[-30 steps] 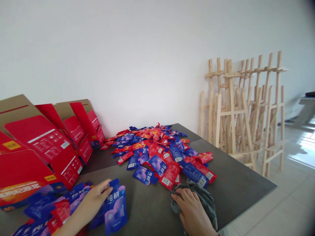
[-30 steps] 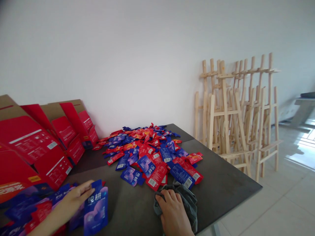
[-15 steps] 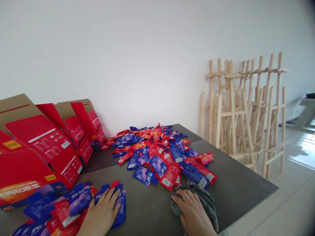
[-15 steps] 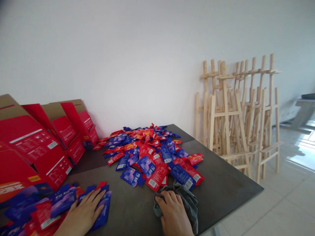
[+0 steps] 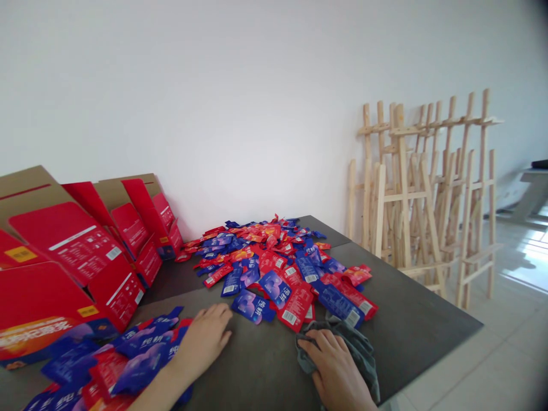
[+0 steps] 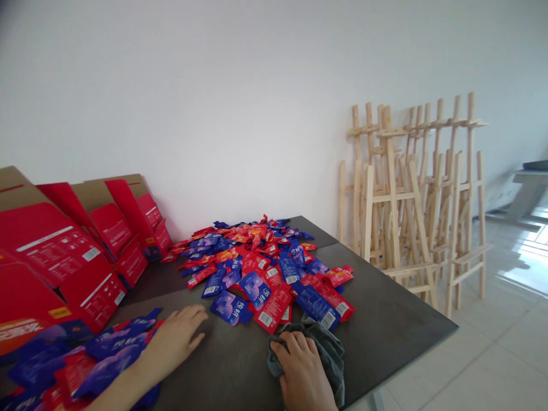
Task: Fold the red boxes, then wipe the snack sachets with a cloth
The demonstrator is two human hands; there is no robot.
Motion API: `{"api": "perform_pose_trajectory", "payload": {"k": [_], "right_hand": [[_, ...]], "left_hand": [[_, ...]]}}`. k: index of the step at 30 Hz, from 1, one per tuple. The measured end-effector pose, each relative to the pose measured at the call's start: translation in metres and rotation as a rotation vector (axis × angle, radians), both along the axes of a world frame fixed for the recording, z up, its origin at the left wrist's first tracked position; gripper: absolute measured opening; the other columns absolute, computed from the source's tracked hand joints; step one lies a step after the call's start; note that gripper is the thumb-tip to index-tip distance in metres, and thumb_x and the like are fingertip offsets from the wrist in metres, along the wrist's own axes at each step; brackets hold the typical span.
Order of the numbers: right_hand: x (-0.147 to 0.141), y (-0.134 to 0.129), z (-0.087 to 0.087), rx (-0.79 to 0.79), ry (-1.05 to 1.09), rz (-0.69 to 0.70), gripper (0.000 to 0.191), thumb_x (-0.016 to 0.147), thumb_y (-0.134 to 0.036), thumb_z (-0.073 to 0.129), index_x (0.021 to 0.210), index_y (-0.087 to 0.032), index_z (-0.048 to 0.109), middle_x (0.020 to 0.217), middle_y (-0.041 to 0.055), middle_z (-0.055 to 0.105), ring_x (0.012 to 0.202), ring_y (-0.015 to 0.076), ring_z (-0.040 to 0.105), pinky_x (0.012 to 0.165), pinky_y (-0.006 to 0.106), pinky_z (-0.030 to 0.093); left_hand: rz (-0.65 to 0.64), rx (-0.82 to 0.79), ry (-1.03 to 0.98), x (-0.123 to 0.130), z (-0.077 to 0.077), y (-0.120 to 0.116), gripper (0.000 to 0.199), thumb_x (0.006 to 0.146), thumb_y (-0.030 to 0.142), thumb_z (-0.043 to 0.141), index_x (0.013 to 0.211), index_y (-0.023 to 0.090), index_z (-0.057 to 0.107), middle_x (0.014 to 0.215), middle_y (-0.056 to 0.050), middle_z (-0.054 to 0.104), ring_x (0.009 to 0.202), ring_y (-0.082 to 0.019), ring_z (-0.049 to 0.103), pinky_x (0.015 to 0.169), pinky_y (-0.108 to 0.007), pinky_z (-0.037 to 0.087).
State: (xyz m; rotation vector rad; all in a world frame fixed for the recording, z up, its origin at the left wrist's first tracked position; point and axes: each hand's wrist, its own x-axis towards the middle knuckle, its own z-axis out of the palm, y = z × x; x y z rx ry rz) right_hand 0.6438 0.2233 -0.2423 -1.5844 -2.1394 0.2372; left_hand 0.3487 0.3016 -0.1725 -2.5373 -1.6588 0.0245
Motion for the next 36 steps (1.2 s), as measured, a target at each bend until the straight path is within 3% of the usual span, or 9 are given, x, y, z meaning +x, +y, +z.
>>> {"api": "perform_pose_trajectory", "payload": {"k": [4,7,12,16,20,25,28,31,36], "right_hand": [[0.002,0.001,0.000,-0.008,0.014,0.004,0.062,0.069,-0.006,0.048,0.123,-0.034,0.060,0.127,-0.0013,0.059,0.118,0.0225,0.046,0.101,0.035,0.029],[0.002,0.002,0.002,-0.041,0.021,0.004,0.062,0.068,-0.007,0.048,0.123,-0.033,0.061,0.128,-0.0009,0.058,0.119,0.0224,0.046,0.101,0.035,0.029],[0.000,0.000,0.005,-0.106,0.005,-0.010,0.063,0.067,-0.007,0.048,0.124,-0.032,0.061,0.130,0.0004,0.058,0.121,0.0234,0.045,0.103,0.036,0.028],[0.000,-0.002,0.004,-0.061,0.022,0.001,0.063,0.068,-0.006,0.047,0.124,-0.032,0.061,0.129,-0.0001,0.058,0.119,0.0220,0.046,0.102,0.034,0.030],[0.004,-0.002,0.010,-0.035,0.069,0.013,0.064,0.067,-0.004,0.044,0.125,-0.027,0.059,0.129,0.0027,0.057,0.120,0.0219,0.046,0.103,0.035,0.032],[0.008,-0.006,0.023,-0.002,0.156,0.027,0.065,0.066,-0.003,0.040,0.125,-0.025,0.058,0.129,0.0050,0.056,0.121,0.0215,0.047,0.104,0.036,0.035],[-0.002,-0.014,0.026,-0.055,0.033,0.152,0.067,0.062,-0.005,0.045,0.124,-0.028,0.058,0.131,0.0029,0.055,0.123,0.0221,0.045,0.104,0.036,0.034],[-0.014,-0.020,0.025,-0.099,-0.122,0.238,0.069,0.062,-0.004,0.049,0.124,-0.032,0.059,0.134,0.0001,0.054,0.124,0.0222,0.043,0.103,0.034,0.032],[-0.009,-0.015,0.018,-0.083,-0.199,0.179,0.062,0.069,-0.003,0.048,0.123,-0.032,0.060,0.132,-0.0012,0.057,0.121,0.0206,0.044,0.102,0.034,0.031]], "left_hand": [[-0.203,0.096,-0.058,0.065,-0.021,0.015,0.028,0.084,0.022,0.057,0.111,0.017,0.060,0.116,-0.010,0.063,0.109,-0.025,0.057,0.093,-0.039,0.046],[-0.273,0.129,-0.001,0.088,-0.028,0.023,0.015,0.086,0.014,0.052,0.096,0.016,0.063,0.103,-0.008,0.065,0.100,-0.025,0.059,0.085,-0.037,0.049],[-0.241,0.174,-0.048,0.070,-0.012,0.005,0.021,0.089,0.008,0.041,0.094,0.017,0.059,0.096,-0.007,0.065,0.090,-0.023,0.063,0.074,-0.033,0.051],[-0.262,0.208,-0.415,0.041,-0.002,-0.035,0.020,0.092,0.012,0.038,0.100,0.022,0.053,0.096,-0.004,0.066,0.084,-0.017,0.066,0.073,-0.027,0.051],[-0.363,0.007,-0.816,0.033,-0.022,-0.061,0.021,0.084,0.007,0.040,0.092,0.024,0.050,0.093,-0.003,0.067,0.085,-0.015,0.065,0.074,-0.024,0.050],[-0.337,-0.262,-1.050,0.047,-0.055,-0.059,0.020,0.072,0.003,0.040,0.072,0.022,0.042,0.084,-0.003,0.065,0.078,-0.015,0.062,0.070,-0.026,0.047],[-0.311,-0.270,-0.985,0.050,-0.059,-0.055,0.023,0.068,-0.001,0.039,0.070,0.022,0.043,0.087,-0.003,0.064,0.082,-0.016,0.060,0.072,-0.026,0.044],[-0.339,-0.166,-0.774,0.046,-0.058,-0.058,0.024,0.071,-0.002,0.040,0.071,0.021,0.047,0.081,-0.002,0.060,0.079,-0.017,0.055,0.072,-0.027,0.040],[-0.395,-0.016,-0.532,0.042,-0.058,-0.069,0.024,0.073,-0.003,0.043,0.073,0.020,0.050,0.079,-0.001,0.058,0.077,-0.017,0.050,0.069,-0.029,0.034]]}}
